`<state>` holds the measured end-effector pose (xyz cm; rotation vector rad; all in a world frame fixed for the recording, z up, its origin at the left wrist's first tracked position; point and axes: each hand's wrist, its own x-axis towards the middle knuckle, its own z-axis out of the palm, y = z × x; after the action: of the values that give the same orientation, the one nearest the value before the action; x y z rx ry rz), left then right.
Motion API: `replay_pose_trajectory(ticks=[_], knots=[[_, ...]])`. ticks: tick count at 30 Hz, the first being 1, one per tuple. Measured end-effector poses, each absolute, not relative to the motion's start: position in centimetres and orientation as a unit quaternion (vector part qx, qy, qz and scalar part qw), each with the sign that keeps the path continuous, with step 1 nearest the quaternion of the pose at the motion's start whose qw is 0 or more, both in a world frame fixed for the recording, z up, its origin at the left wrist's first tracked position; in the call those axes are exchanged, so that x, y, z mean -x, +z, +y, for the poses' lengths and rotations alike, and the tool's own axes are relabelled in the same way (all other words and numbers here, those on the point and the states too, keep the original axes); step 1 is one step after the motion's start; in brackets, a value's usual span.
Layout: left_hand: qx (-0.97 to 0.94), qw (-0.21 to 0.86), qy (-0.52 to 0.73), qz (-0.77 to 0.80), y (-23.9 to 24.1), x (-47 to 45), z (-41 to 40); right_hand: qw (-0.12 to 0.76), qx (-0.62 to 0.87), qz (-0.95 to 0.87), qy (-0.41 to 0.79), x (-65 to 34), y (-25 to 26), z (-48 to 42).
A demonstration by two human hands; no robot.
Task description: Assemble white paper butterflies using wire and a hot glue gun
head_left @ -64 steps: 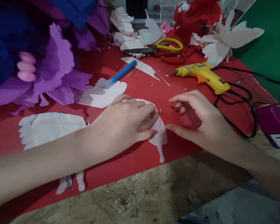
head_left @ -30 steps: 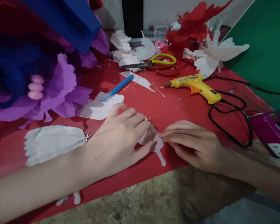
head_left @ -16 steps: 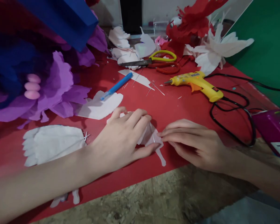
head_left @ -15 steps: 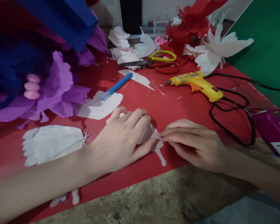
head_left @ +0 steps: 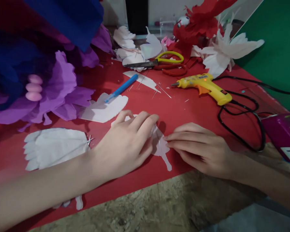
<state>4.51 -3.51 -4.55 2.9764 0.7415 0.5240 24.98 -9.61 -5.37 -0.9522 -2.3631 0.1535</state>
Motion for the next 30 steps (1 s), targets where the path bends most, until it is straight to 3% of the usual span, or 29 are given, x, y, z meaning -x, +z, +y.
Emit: replay_pose_trajectory(ticks=[30], knots=[[-0.953,0.045,0.165,0.25,-4.62,-4.47,-3.73,0.258,0.342,-0.903,0.04,-24.95,-5.47,-9.55]])
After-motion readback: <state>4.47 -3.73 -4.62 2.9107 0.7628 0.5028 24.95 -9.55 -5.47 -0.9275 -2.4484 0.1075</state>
